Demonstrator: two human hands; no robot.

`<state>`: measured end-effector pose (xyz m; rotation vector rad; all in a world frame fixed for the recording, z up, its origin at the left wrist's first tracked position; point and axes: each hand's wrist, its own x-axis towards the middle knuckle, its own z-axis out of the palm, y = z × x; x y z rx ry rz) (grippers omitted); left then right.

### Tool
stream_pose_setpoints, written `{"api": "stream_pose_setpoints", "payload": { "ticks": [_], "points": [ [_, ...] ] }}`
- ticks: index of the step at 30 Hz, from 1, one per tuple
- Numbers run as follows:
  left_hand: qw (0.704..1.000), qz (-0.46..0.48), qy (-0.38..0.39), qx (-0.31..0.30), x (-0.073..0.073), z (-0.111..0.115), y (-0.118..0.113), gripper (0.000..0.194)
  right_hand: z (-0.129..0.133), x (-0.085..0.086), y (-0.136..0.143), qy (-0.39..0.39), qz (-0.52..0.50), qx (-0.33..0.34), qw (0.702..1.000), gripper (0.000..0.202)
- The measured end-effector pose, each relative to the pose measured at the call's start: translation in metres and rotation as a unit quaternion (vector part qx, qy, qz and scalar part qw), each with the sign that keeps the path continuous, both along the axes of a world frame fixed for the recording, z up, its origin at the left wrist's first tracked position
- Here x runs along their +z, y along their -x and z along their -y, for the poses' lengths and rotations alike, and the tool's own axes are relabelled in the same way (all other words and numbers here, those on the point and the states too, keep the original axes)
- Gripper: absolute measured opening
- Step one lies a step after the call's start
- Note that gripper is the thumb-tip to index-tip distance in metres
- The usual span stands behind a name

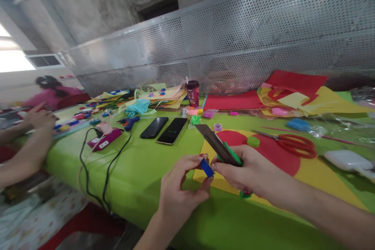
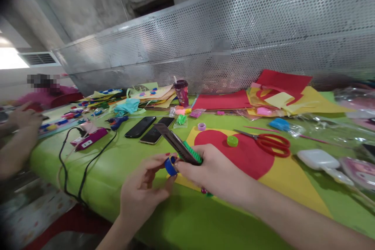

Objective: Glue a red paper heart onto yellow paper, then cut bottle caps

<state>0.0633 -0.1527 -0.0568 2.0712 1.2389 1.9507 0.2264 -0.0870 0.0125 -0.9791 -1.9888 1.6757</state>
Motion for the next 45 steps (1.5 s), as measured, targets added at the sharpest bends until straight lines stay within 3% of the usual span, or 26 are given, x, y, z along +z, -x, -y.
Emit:
{"api": "stream_pose_setpoints", "payload": {
  "ticks": [5,9,13,17,24,29,39,42,45],
  "points": [
    [0.999,0.019,0.026,-0.001,0.001,0.001,-0.001,0.037,-0.003,-0.001,-0.002,-0.055,0.005,0.047,0.997,0.028],
    [0.999,0.020,0.039,0.014,0.005,0.003,-0.002,0.038,0.000,-0.001,-0.001,-0.111,0.008,0.046,0.993,0.021],
    [0.992,0.064,0.113,-0.012,0.008,0.004,-0.005,0.029,0.003,-0.004,0.001,-0.154,0.036,0.050,0.986,0.012],
    [0.977,0.121,0.170,-0.042,0.007,0.004,-0.005,0.024,0.003,-0.004,0.000,-0.160,0.052,0.052,0.984,0.012],
    [0.970,0.146,0.183,-0.066,0.007,0.004,-0.005,0.022,-0.001,-0.005,0.001,-0.173,0.062,0.060,0.981,0.012],
    [0.969,0.173,0.161,-0.067,0.009,0.006,-0.006,0.026,0.004,-0.007,0.006,-0.186,0.055,0.031,0.980,0.011],
    [0.975,0.181,0.104,-0.070,0.009,0.006,-0.008,0.033,0.010,-0.010,0.008,-0.133,0.028,-0.008,0.991,0.008],
    [0.981,0.149,0.105,-0.065,0.005,0.010,-0.012,0.031,-0.003,-0.005,0.005,-0.123,0.046,-0.080,0.988,0.012],
    [0.969,0.199,0.140,-0.044,0.002,0.014,-0.012,0.023,-0.013,-0.001,-0.001,-0.121,0.062,-0.122,0.983,0.026]
  ]
}}
